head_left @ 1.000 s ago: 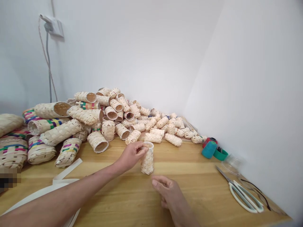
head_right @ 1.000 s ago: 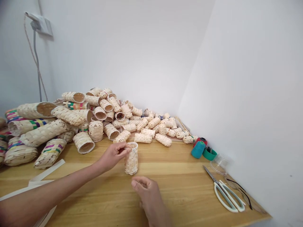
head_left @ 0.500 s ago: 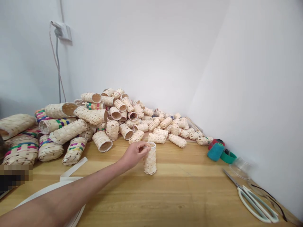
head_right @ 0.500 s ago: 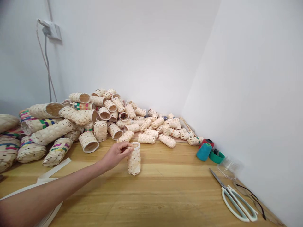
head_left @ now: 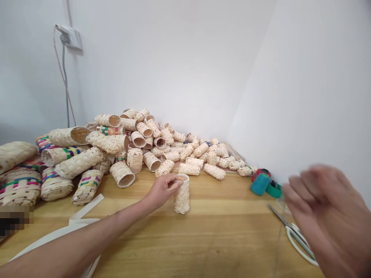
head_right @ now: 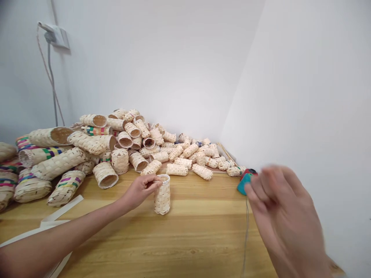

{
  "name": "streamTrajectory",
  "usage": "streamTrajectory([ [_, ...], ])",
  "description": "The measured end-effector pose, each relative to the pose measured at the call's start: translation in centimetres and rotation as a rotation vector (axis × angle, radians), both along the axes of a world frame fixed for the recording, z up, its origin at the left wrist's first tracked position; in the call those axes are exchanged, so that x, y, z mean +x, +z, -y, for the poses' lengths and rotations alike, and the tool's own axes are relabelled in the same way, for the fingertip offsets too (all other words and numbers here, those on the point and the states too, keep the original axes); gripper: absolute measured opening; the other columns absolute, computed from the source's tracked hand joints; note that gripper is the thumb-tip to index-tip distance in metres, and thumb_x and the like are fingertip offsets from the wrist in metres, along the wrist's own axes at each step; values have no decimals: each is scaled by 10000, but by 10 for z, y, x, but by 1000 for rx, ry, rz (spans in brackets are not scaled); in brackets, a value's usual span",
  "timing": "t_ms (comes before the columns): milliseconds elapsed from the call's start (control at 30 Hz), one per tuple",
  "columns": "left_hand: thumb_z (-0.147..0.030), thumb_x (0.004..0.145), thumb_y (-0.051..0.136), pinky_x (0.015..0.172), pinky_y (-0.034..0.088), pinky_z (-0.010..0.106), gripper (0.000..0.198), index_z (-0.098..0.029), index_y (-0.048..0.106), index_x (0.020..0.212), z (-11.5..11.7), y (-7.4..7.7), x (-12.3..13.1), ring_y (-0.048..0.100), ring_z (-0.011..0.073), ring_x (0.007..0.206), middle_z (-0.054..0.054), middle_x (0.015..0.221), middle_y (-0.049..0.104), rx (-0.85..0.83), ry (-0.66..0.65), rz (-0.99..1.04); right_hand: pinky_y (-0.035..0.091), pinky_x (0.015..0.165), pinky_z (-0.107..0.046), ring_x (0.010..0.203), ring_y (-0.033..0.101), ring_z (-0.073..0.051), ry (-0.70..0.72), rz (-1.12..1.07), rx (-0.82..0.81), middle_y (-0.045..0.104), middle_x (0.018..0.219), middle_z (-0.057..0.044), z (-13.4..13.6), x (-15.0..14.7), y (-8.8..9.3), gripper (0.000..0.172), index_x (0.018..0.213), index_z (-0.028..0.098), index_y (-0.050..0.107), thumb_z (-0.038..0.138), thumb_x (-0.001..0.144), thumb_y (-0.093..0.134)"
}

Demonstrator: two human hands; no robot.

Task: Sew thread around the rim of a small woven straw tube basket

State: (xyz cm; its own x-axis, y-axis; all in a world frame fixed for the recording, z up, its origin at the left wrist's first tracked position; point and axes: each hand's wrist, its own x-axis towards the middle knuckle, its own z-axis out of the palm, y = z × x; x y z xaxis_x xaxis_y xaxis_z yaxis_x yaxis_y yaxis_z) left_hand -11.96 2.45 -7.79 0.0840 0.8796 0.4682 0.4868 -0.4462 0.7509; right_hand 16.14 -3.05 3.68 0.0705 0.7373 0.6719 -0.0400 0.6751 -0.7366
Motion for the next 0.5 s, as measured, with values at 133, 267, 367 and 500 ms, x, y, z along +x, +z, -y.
streamTrajectory([
  [133,-315,827,504,534,294,217,256,-122,626,710,0,-1,0,398,105,570,-19,609,496,1,3,7,165,406,-233,444,179,-76,78,-83,131,212,488,85,-43,-45,49,80,744,199,608,239,785,663],
  [267,-339,826,509,541,321,213,270,-127,634,715,-3,-6,-3,430,112,587,-13,622,527,7,18,30,199,415,-228,427,246,-68,42,47,160,315,493,78,-80,-65,42,164,790,182,636,344,768,646],
  [367,-339,838,501,576,363,216,272,-137,666,760,-4,-8,-4,491,128,633,2,667,590,24,13,24,265,441,-227,451,319,-92,-121,369,-59,339,498,68,-102,-65,-2,329,919,190,631,471,855,474],
  [500,-326,855,488,677,431,237,271,-155,697,872,-4,-8,-5,581,159,748,27,804,675,51,-35,51,396,518,-261,517,496,-150,-138,843,-317,527,512,20,-115,-54,-71,307,861,166,690,400,827,495],
])
